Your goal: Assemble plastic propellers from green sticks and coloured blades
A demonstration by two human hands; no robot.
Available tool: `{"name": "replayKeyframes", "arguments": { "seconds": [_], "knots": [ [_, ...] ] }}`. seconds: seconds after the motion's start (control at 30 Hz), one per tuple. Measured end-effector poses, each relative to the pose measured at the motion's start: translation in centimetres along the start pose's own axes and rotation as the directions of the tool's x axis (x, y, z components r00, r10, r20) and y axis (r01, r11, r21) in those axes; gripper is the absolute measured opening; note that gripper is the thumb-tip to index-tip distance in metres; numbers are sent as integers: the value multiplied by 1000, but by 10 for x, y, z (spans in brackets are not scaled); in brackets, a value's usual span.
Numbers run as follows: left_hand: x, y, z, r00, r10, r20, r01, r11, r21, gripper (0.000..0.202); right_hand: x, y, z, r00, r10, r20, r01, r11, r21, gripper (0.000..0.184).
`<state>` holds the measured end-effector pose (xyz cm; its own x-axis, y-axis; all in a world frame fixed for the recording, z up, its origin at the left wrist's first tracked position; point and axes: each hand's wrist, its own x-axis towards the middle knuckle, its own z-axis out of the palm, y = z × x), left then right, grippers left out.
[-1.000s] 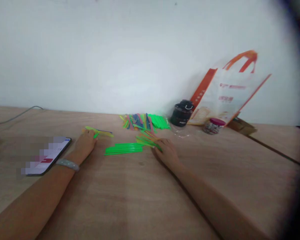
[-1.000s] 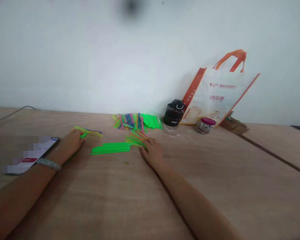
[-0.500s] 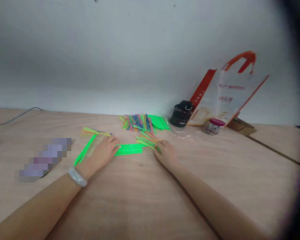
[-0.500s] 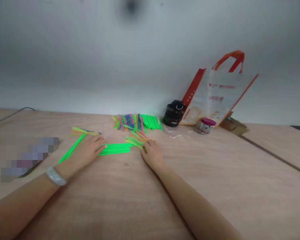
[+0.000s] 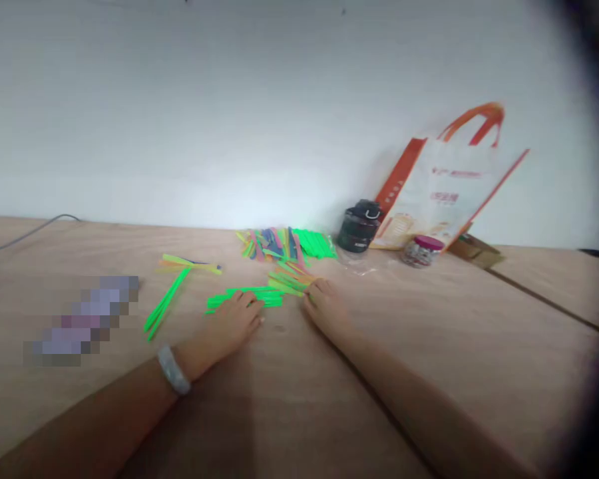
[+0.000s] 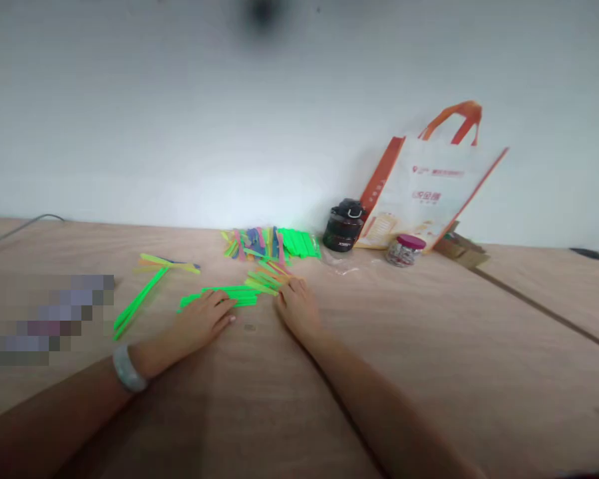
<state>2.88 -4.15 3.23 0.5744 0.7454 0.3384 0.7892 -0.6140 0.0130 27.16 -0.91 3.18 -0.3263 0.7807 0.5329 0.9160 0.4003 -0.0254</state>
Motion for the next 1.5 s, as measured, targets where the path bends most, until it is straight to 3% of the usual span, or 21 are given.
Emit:
{"name": "replayKeyframes", "arguments": {
  "seconds": [0.1,0.3,0.5,0.7,1.2,1.37,1.5],
  "knots": [
    [2,5,-1,999,25,37,-26,1000,12,23,-1,-7,-2,998,63,16,-64,995,73,19],
    [3,15,2,999,45,-5,-45,999,13,19,-6,-29,-8,981,158,112,-181,953,245,18],
    [3,17,1,999,51,-11,-51,999,15,20,-10,-39,-10,964,200,177,-262,837,481,20],
    [0,18,0,990,39,-138,-60,987,-151,25,-11,-44,-8,975,138,174,-220,696,683,28],
    [-1,16,-2,996,-12,-90,-4,984,-176,25,-15,-62,-8,917,171,360,-398,391,830,17],
    [-2,17,-2,997,-20,-78,7,988,-157,26,-17,-67,-12,915,171,364,-402,362,841,18],
    [-2,18,-4,998,-20,-63,11,988,-153,27,-18,-69,-11,931,166,325,-364,390,846,22]
  ]
}}
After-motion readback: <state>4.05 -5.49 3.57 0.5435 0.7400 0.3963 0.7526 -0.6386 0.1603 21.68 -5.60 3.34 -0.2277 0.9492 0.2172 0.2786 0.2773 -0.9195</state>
